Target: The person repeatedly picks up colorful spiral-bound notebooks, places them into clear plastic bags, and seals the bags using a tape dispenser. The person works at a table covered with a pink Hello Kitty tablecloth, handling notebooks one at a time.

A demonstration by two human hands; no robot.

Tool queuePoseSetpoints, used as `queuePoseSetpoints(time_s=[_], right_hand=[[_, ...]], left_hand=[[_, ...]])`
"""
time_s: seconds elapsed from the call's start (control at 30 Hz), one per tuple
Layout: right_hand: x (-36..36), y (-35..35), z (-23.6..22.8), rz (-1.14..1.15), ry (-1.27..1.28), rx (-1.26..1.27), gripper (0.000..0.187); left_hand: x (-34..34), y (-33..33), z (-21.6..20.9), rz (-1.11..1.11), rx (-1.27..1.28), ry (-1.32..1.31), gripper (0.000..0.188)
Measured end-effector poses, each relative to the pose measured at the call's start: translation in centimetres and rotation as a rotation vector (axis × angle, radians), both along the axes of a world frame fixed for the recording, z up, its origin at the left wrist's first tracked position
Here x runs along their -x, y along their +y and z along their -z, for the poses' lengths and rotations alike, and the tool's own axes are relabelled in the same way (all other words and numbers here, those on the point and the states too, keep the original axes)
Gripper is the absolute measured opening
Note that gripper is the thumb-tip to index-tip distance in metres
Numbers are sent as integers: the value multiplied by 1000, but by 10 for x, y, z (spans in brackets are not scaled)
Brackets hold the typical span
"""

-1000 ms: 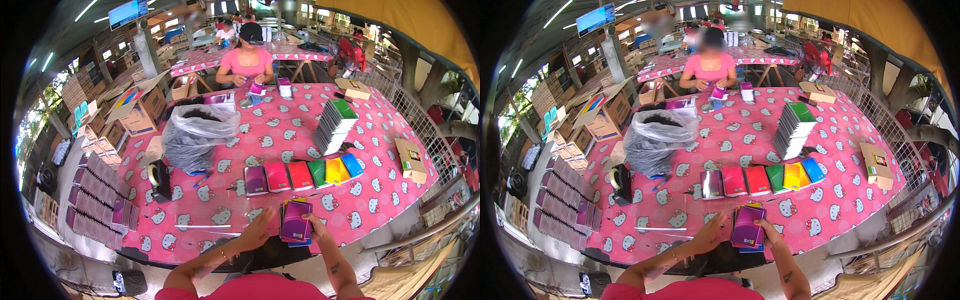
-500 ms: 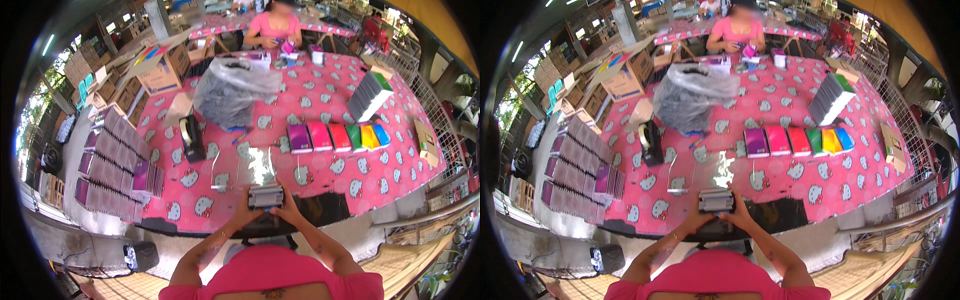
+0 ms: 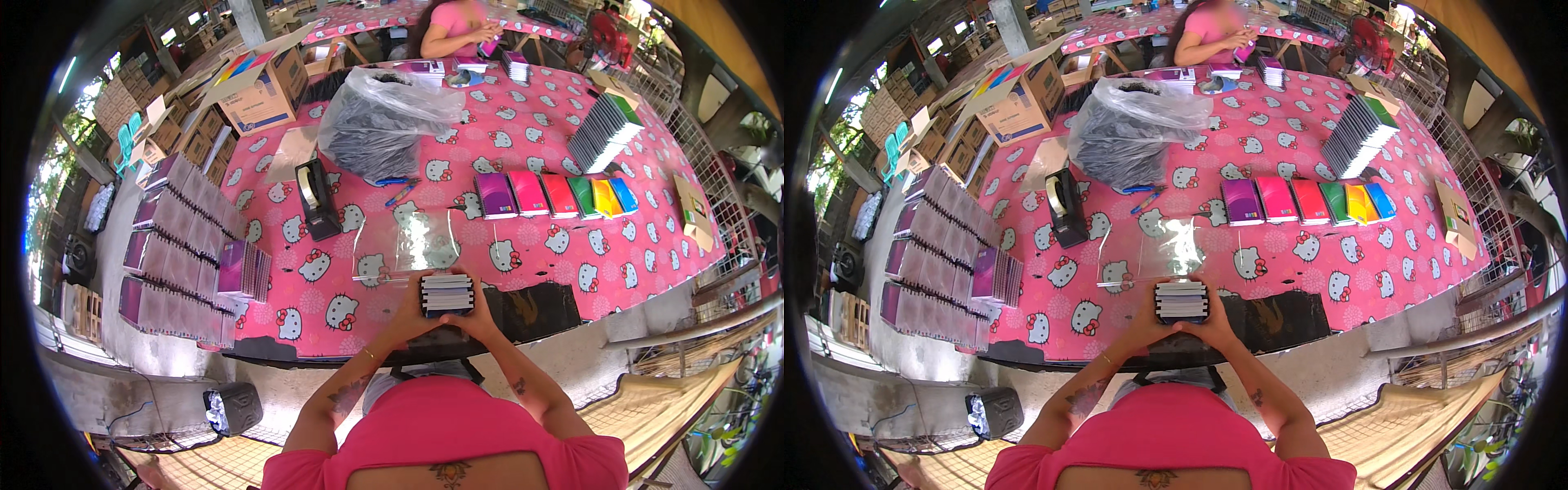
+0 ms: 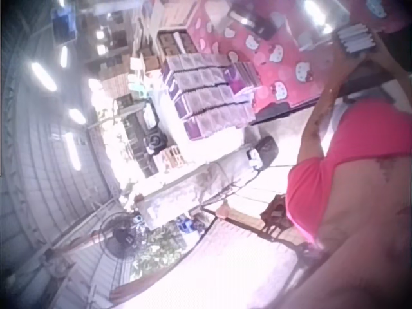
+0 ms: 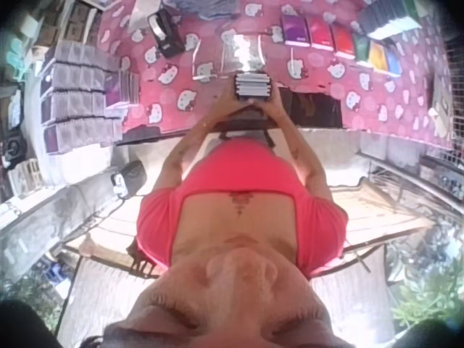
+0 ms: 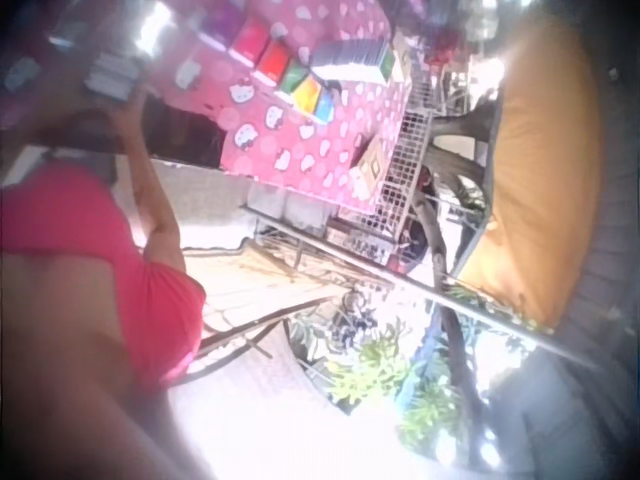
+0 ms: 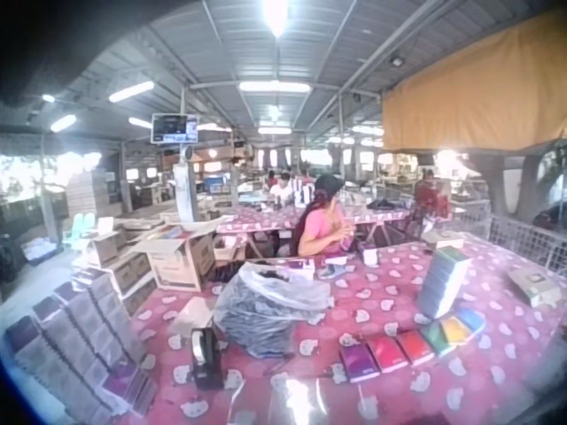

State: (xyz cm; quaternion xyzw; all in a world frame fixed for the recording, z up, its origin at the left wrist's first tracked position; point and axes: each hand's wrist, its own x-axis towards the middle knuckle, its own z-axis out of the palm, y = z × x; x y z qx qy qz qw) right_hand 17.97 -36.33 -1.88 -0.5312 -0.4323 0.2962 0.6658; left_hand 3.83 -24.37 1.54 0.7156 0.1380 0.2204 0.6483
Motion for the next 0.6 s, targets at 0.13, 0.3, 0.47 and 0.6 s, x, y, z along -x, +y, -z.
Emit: queuePoseSetpoints(time_s=[0.13,0.3,0.47,0.6], right_hand=[[-3,-5,-22,79,-189,-22,116],[-6,-6,-19,104,-204,-21,110],[6,-2,-19,31,64,78,92],[-15,-9,-29,-68,-163,170,80]], left_hand=[[6,2,-10,45,71,-21,99],[0,1,-5,50,65,3,95],[-8,6,17,2,-71,23,88],[6,28,-15,80,-332,174,90]])
